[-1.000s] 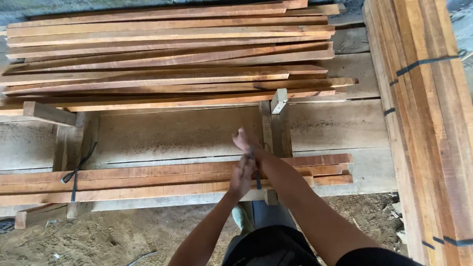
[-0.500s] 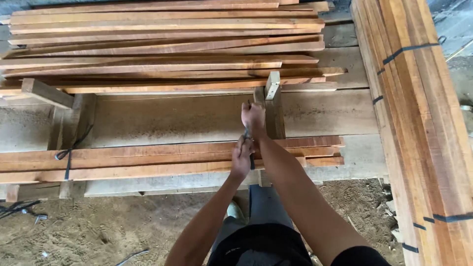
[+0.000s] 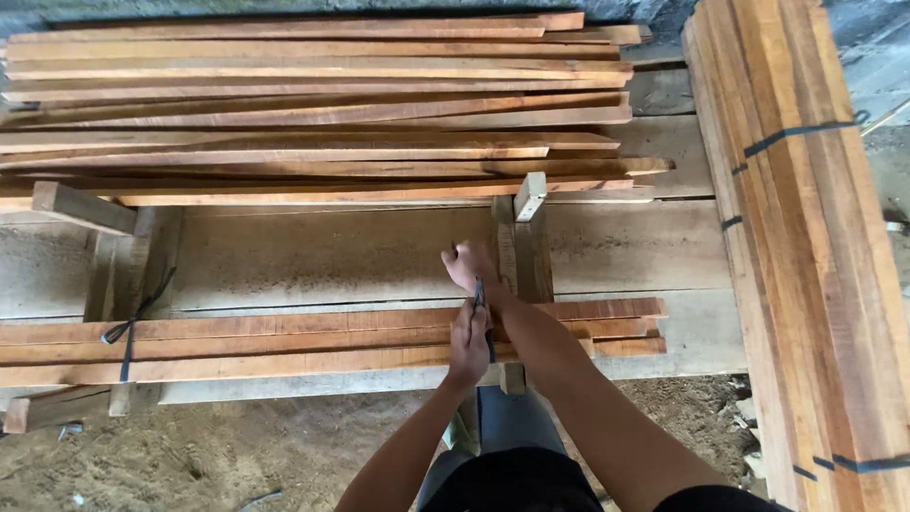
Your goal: The recorder is bundling thin wood slats together using black straps on a workbench in a workshop.
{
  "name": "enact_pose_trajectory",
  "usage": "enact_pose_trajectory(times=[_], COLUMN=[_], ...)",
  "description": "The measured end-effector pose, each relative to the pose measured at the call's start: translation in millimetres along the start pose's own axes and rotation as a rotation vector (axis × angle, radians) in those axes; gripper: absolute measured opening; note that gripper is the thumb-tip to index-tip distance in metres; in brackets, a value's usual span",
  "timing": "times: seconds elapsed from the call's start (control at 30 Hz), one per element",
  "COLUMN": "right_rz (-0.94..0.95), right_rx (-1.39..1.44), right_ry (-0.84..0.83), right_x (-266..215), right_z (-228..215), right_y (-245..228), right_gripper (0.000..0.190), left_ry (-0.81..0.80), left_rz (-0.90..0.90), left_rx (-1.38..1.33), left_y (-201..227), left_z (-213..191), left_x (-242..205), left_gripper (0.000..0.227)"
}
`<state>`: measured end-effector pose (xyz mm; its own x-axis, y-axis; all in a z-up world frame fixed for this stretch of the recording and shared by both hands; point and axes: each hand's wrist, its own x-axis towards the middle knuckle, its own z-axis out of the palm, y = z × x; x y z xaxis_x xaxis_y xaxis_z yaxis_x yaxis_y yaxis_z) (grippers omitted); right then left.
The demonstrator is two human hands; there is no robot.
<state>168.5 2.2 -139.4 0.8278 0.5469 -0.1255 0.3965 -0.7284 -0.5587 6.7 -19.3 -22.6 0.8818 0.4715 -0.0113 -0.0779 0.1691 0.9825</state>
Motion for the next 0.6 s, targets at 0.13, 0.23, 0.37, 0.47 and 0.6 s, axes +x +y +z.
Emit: enact_pose_trajectory(times=[0.13, 0.23, 0.37, 0.47, 0.6], right_rz=[0.079, 0.016, 0.009, 0.113, 0.12], right_rx=[0.084, -0.03, 0.112, 0.277, 0.407], right_ry=[-0.019, 0.118, 0.253, 0.315, 0.549], right_x=[8, 1, 4, -10, -12], right_z=[25, 40, 10, -20, -36], right_y=[8, 17, -2, -23, -20], right_gripper=[0.057, 0.05, 0.052, 0.048, 0.045], left_ry=[0.004, 0.057, 0.127, 0.187, 0.093], left_rz=[-0.005, 0.034, 0.02, -0.014, 0.03], left_rx=[0.077, 0.073, -0.033, -0.198, -0.095], left_y=[3, 4, 25, 2, -2], left_z=[5, 5, 8, 5, -2], left_x=[8, -1, 3, 4, 7], left_gripper=[0.034, 0.032, 0.03, 0.03, 0.034])
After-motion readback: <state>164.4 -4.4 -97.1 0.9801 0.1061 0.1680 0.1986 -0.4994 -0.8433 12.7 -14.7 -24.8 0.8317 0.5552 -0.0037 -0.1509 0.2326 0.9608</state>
